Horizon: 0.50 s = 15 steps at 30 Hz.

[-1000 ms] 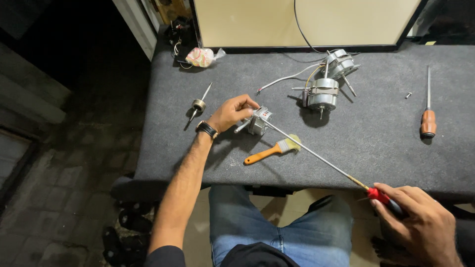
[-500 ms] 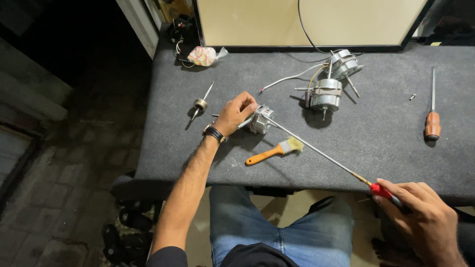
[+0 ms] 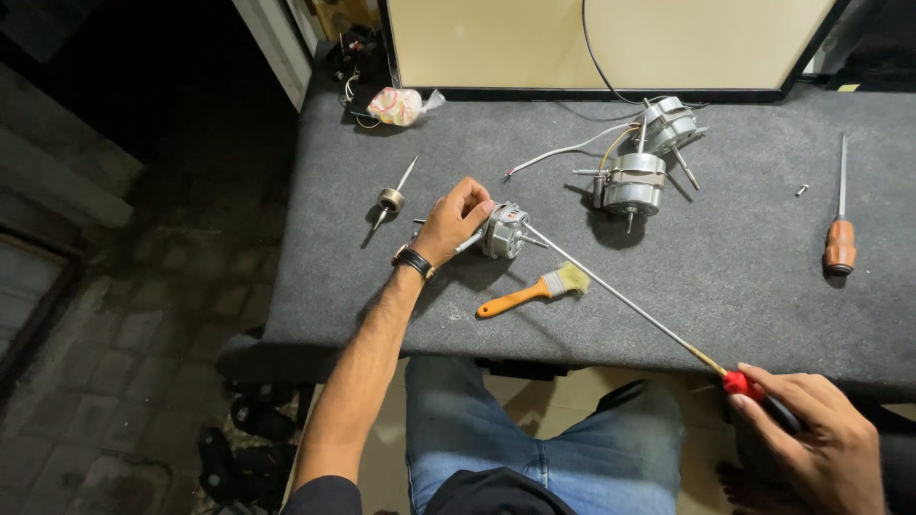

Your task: Disassembling and cleaning an electric motor using a screwdriver and a brush on a repair bench

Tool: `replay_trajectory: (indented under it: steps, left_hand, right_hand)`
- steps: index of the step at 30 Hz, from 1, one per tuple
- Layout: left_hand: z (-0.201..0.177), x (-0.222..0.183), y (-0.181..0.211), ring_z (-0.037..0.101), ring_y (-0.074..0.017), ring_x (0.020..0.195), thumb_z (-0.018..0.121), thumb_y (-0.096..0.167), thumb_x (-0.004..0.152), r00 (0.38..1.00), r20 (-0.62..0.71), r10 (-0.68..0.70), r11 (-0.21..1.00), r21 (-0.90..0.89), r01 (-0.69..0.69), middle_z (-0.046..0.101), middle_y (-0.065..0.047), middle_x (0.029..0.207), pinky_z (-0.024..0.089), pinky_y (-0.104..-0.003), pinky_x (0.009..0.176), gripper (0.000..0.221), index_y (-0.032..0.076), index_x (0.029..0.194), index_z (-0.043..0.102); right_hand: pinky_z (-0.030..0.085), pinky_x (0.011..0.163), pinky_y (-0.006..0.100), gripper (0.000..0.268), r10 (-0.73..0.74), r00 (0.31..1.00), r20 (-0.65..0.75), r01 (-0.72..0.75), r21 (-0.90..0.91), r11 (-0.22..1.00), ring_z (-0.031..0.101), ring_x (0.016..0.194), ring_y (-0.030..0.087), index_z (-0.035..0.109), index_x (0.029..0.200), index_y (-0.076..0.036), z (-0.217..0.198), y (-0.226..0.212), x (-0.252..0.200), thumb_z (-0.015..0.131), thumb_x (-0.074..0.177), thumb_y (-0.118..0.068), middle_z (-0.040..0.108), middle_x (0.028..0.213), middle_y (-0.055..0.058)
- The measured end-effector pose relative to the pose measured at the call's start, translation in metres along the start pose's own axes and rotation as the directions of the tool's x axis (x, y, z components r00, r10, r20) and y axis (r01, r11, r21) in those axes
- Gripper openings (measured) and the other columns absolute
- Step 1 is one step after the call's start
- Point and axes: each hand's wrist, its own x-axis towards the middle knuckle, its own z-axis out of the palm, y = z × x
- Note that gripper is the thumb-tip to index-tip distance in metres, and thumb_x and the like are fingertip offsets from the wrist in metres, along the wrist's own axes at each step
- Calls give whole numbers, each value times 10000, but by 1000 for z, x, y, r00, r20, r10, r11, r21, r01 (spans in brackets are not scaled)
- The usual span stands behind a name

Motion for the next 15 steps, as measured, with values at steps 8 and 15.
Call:
replay_trajectory:
  steps: [8, 15]
  left_hand:
    - [0, 3, -23, 600, -99, 766, 580, 283, 992, 998, -46, -31, 999, 33, 33, 639, 45, 835, 463, -293, 745, 141, 153, 940, 594]
    - [-8, -2, -15, 557, -84, 614, 595, 325, 1004, 991, -95, -90, 996, 8, 91, 603, 40, 688, 456, -280, 618, 209, 156, 882, 588]
  right_hand:
    - [523, 941, 277, 384, 1, 997, -72, 5, 81, 997, 679, 889, 165, 754, 1191, -24, 3, 5, -11, 798, 816, -94, 758, 1050, 90]
    - [524, 963, 268, 368, -4, 996, -85, 14, 110, 994, 693, 922, 153, 758, 1160, -22, 7, 4, -13, 809, 803, -93, 764, 1082, 90]
